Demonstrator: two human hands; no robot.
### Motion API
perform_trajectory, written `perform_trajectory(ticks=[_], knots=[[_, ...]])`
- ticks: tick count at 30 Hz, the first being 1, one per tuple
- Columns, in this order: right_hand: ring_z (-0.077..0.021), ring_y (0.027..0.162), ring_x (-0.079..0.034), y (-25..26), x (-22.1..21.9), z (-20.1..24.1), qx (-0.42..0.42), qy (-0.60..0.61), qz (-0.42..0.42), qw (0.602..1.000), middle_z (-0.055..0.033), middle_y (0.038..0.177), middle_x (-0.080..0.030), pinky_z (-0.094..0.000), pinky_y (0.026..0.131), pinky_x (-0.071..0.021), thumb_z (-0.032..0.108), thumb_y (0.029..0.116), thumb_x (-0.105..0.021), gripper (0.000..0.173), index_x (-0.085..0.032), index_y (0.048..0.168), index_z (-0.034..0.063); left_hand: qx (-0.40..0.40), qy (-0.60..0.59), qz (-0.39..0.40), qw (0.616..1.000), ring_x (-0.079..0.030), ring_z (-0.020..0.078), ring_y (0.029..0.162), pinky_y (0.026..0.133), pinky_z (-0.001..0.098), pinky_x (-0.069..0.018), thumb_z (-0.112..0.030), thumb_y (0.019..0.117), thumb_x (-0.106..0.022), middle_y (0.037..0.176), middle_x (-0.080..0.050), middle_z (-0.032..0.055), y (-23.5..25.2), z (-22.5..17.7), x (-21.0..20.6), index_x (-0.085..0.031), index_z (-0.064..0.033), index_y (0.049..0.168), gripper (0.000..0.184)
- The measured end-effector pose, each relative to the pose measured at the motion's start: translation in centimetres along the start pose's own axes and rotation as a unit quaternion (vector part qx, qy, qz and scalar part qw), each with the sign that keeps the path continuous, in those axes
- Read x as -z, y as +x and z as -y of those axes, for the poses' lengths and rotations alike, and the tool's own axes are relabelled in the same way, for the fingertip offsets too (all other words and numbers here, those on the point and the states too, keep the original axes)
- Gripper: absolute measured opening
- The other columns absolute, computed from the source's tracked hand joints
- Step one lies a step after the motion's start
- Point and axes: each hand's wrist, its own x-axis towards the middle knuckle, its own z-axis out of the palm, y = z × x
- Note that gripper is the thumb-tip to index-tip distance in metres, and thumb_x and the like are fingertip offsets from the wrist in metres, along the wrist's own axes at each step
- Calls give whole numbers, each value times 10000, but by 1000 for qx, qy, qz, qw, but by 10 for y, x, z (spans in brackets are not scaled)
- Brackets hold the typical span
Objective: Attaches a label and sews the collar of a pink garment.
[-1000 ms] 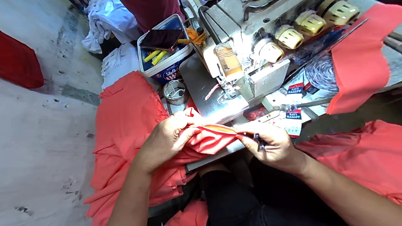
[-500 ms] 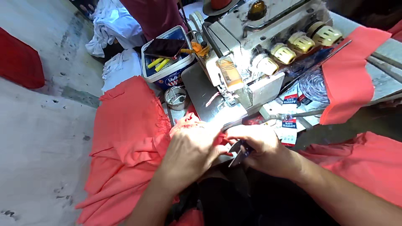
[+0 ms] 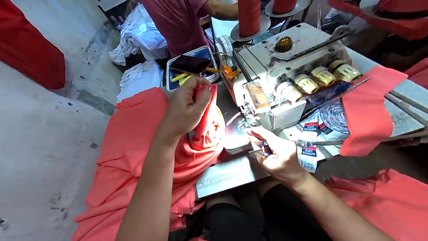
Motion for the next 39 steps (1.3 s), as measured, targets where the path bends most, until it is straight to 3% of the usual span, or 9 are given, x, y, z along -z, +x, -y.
perform_trajectory(ticks=[15, 18, 20, 24, 27, 29, 33, 35, 39], knots=[[-99, 783, -704, -10, -9, -9, 7, 53, -47, 997, -146, 922, -767, -180, 744, -537, 85, 951, -579, 242, -737, 1076, -48, -8, -23, 100, 995, -554, 3, 666, 608, 168, -477, -61, 992, -548, 806, -600, -10, 3, -13, -12, -616, -20, 1078, 117], [1, 793, -659, -2, 5, 2, -74, 109, -4, 991, -100, 912, -755, -112, 777, -509, 85, 944, -619, 210, -744, 1052, -44, -52, -20, 118, 991, -606, -14, 778, 709, 177, -540, -125, 968, -596, 898, -612, -43, -35, -26, -7, -540, -72, 1153, 201], [82, 794, -618, 6, 18, 10, -118, 180, 25, 976, -51, 917, -739, -77, 757, -495, 111, 979, -605, 196, -716, 1016, -46, -91, -84, 109, 986, -614, -58, 818, 744, 130, -529, -221, 1008, -619, 875, -639, -69, -57, -31, -6, -575, -107, 1005, 123], [133, 740, -454, 18, 40, 27, -43, 271, 67, 959, 13, 922, -632, -33, 698, -398, 326, 1020, -613, 436, -610, 1288, -19, -143, -113, 75, 980, -574, -73, 1046, 901, 99, -481, -224, 959, -706, 1102, -633, -100, -75, -33, -11, -654, -141, 884, 124], [90, 776, -501, 26, 48, 36, 23, 275, 105, 956, -25, 1025, -646, -57, 732, -424, 461, 1003, -619, 571, -534, 1396, 56, -178, -80, 82, 977, -549, 2, 1215, 1067, 199, -443, -236, 978, -688, 1138, -636, -86, -74, -33, -14, -650, -152, 893, 126], [60, 884, -587, 28, 49, 34, 46, 254, 122, 958, -62, 1128, -694, -90, 806, -478, 432, 992, -645, 531, -589, 1345, 40, -199, -70, 94, 973, -624, 44, 1119, 1088, 252, -431, -201, 1013, -637, 956, -686, -27, -70, -34, -18, -595, -111, 909, 143], [28, 764, -583, 18, 50, 26, 26, 226, 123, 966, -58, 827, -685, -96, 744, -464, 142, 973, -620, 162, -683, 949, -5, -178, 124, 127, 968, -659, 32, 1051, 1200, 425, -316, -399, 1050, -546, 959, -718, -16, -72, -28, -12, -640, -136, 987, 286], [92, 848, -588, 9, 58, 28, -14, 270, 121, 955, -25, 892, -696, -64, 808, -474, 135, 1008, -605, 178, -671, 998, -29, -151, 149, 169, 962, -684, 76, 874, 1115, 500, -386, -441, 969, -593, 824, -710, 0, -76, -20, 2, -714, -144, 878, 333], [138, 762, -545, -20, 65, 41, -120, 370, 147, 910, 48, 796, -629, -37, 706, -451, 224, 1035, -598, 223, -619, 927, 30, -92, -130, 355, 921, -522, -107, 696, 627, 63, -421, -384, 1060, -533, 732, -559, -69, -66, -28, 45, -596, -108, 880, 336]])
